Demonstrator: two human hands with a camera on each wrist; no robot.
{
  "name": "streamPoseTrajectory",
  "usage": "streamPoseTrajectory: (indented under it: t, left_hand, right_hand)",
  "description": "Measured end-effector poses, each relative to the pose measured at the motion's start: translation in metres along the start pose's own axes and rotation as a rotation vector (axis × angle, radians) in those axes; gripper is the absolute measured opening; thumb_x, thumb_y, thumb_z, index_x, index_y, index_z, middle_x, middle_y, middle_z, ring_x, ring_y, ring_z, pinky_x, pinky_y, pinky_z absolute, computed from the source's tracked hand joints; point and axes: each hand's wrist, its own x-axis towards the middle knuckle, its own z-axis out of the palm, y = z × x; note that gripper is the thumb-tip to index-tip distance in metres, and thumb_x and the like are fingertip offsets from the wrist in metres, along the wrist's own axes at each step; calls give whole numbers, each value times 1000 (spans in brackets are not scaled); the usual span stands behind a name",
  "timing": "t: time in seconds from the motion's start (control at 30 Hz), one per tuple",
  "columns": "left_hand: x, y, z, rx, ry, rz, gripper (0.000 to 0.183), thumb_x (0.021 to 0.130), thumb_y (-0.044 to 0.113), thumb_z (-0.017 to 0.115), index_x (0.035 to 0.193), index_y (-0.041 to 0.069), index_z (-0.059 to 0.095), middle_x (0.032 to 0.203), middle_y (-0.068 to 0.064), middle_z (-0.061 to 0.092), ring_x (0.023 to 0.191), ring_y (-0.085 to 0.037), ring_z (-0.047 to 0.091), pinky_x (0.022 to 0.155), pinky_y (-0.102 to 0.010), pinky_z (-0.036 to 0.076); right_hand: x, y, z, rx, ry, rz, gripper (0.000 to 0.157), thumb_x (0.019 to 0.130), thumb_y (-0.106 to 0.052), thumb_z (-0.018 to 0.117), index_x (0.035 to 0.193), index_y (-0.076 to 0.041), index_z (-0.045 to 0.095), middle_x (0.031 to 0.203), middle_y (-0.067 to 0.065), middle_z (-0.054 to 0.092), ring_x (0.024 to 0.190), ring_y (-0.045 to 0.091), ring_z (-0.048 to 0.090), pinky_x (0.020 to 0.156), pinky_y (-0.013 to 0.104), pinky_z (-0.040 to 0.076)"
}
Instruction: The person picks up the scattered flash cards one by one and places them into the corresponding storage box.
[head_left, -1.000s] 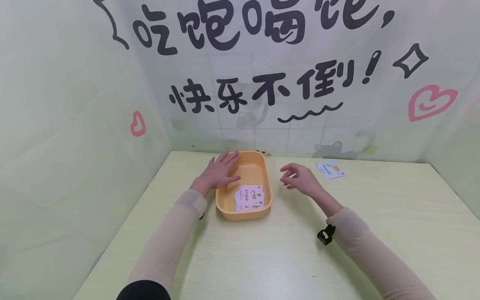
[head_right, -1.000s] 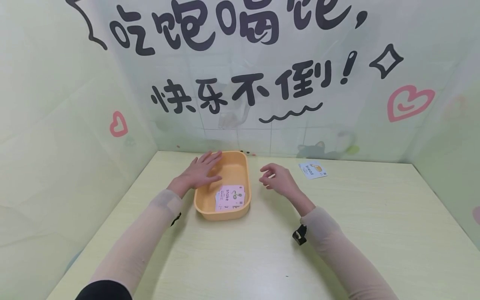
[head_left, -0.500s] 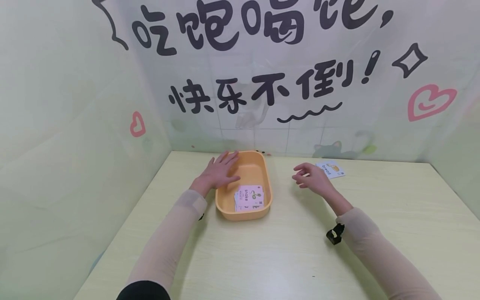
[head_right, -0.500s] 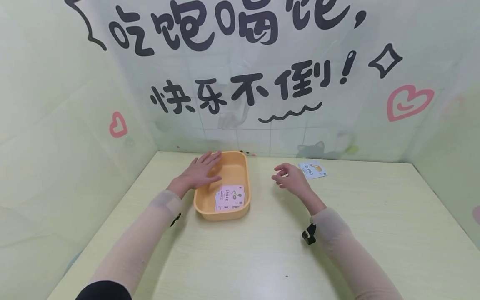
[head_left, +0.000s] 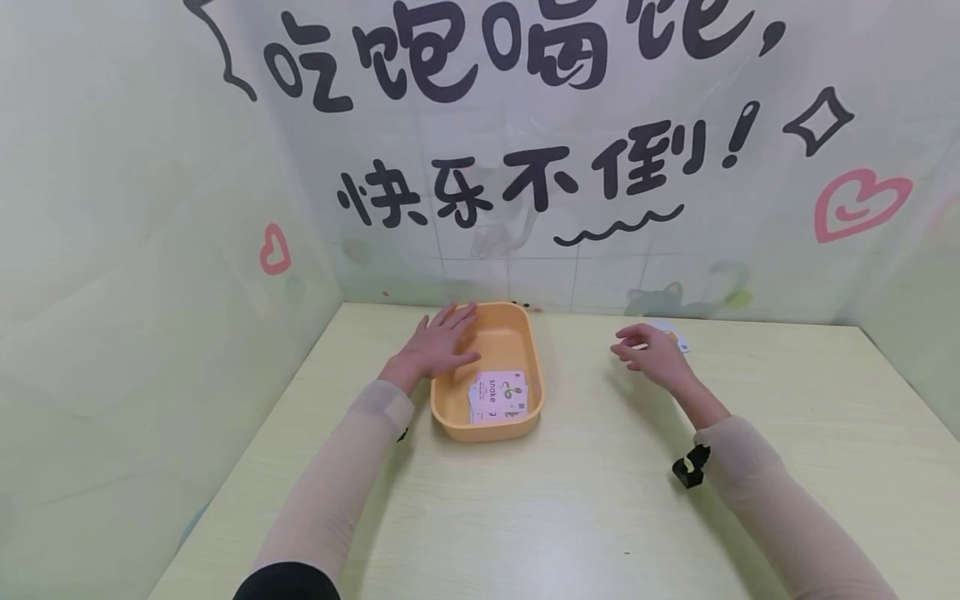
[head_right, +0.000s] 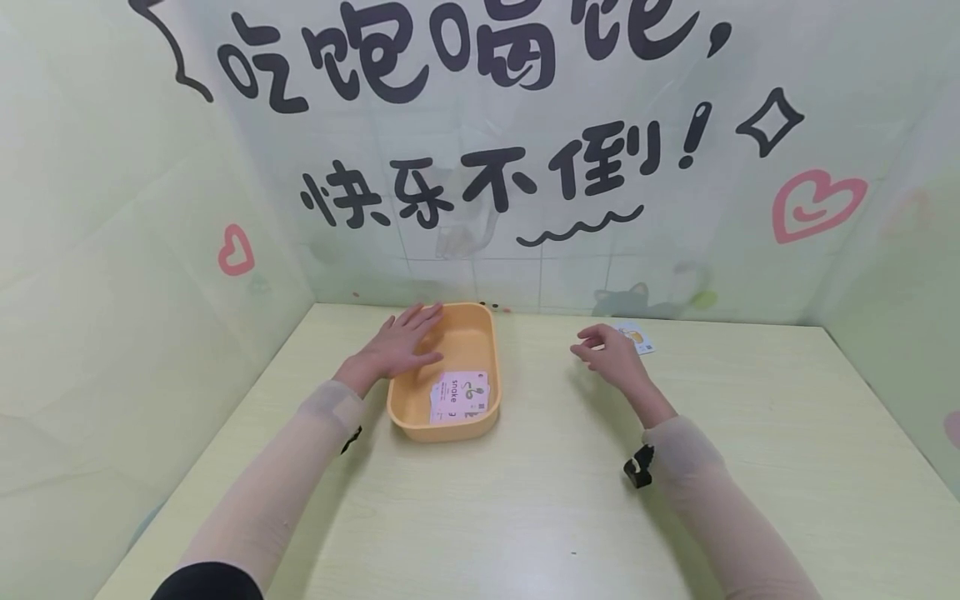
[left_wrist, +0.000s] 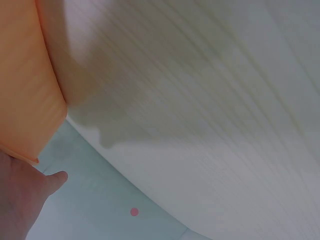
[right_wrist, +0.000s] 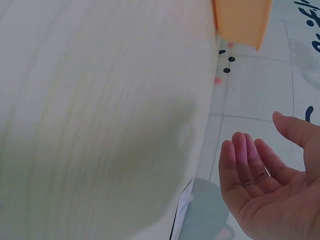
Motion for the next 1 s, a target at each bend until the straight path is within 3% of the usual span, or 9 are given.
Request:
streamPoseTrajectory:
  t: [0.23,0.5,0.83,1.0]
  left_hand:
    - [-1,-1,1,5,-1,-1,80,97,56,49,161,21,16,170,5,5,158,-29,2,122,-66,13]
    - [0,-2,1,2,4,2,80,97,57,49,161,22,15,170,5,5,158,-29,2,122,-66,11]
    - [0,1,-1,-1,6,-5,79,97,55,50,161,21,17,170,5,6,158,-29,2,122,-66,11]
    - [1,1,0,-3,2,-14,79,97,55,50,161,22,16,170,6,5,158,-28,1,123,-65,10]
  right_hand:
    - [1,13,-12,-50,36,29,48,99,-26,62,133,6,54,126,28,61,101,37,69,80,29,60]
    - [4,25,-25,-130,81,35,47,100,-28,60,131,7,55,129,32,60,105,40,66,73,22,51]
    - [11,35,-39,-130,159,88,51,100,-28,57,134,10,52,133,33,56,127,46,52,100,50,46]
    - [15,40,-41,-84,173,142,58,101,-33,56,139,10,47,141,33,51,133,46,48,110,55,40]
